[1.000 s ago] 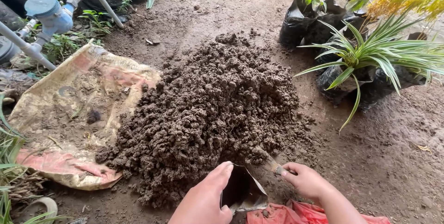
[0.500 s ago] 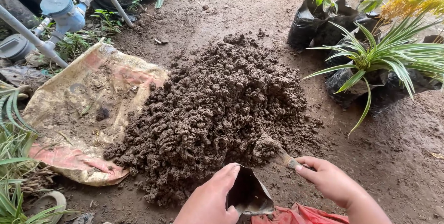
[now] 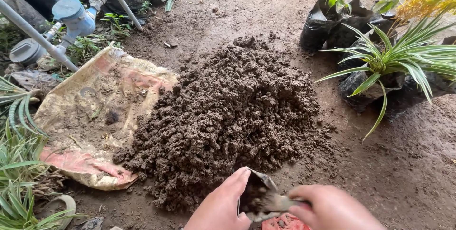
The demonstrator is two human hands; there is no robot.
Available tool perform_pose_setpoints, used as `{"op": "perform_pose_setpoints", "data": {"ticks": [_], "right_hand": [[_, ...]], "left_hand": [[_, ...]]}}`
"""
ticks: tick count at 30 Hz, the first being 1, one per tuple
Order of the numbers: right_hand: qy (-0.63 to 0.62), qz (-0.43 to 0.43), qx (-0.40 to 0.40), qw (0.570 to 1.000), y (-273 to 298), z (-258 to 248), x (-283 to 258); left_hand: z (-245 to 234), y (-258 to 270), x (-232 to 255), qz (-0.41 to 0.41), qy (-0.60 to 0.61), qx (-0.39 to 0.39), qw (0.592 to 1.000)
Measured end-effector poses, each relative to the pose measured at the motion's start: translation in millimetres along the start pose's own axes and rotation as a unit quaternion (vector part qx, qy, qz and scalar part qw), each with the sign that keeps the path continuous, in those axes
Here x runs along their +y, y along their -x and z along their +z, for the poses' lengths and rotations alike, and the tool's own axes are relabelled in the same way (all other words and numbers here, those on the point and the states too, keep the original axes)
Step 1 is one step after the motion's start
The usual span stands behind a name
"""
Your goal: The person scoops soil from a large pile on the ground using a small trowel and fills a red plastic bag. They repeatedly transfer soil into the bag, occasionally using their hand to push the soil in.
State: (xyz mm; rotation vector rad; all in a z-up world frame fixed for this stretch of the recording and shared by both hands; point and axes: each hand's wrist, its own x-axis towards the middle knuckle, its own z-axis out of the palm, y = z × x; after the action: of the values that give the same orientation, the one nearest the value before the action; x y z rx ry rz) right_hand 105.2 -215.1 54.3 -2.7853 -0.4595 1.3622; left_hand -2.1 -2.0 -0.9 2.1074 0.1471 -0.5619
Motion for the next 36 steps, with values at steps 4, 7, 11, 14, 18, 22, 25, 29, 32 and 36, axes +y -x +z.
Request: {"op": "perform_pose_setpoints", "data": {"ticks": [4,7,11,14,18,22,25,29,32,36], "right_hand": [[-0.047,-0.063,0.05,0.996,-38,58,-2],[-0.015,-0.065,0.147,0.987,-49,83,-1],[-0.005,-0.131,0.308,0.942,-55,98,-1],[-0.048,-0.132,0.229,0.963,-52,89,-19],[-0.072,-0.083,0.085,0.99,-35,70,-33],[-0.115,-0.081,0.104,0.985,-26,58,-37],[-0.097,-0.114,0.056,0.987,-34,62,-42],[-0.051,-0.104,0.096,0.989,-35,68,-44],[-0.028,-0.176,0.181,0.967,-51,95,-31],[0.006,-0.177,0.128,0.976,-51,88,-37]], "left_hand": [[10,-8,-15,0.014,-0.002,0.009,1.0],[12,-8,-19,0.02,0.0,0.013,1.0],[8,-5,-13,0.02,-0.01,0.009,1.0],[2,-4,-2,-0.009,-0.002,-0.018,1.0],[-3,-2,2,-0.035,-0.003,-0.042,0.998],[-1,0,-1,-0.018,0.012,-0.017,1.0],[2,-5,-7,0.011,0.01,-0.034,0.999],[2,-4,-7,0.007,0.003,-0.023,1.0],[5,-3,-11,0.014,0.005,-0.013,1.0],[5,-3,-11,0.024,0.0,-0.01,1.0]]}}
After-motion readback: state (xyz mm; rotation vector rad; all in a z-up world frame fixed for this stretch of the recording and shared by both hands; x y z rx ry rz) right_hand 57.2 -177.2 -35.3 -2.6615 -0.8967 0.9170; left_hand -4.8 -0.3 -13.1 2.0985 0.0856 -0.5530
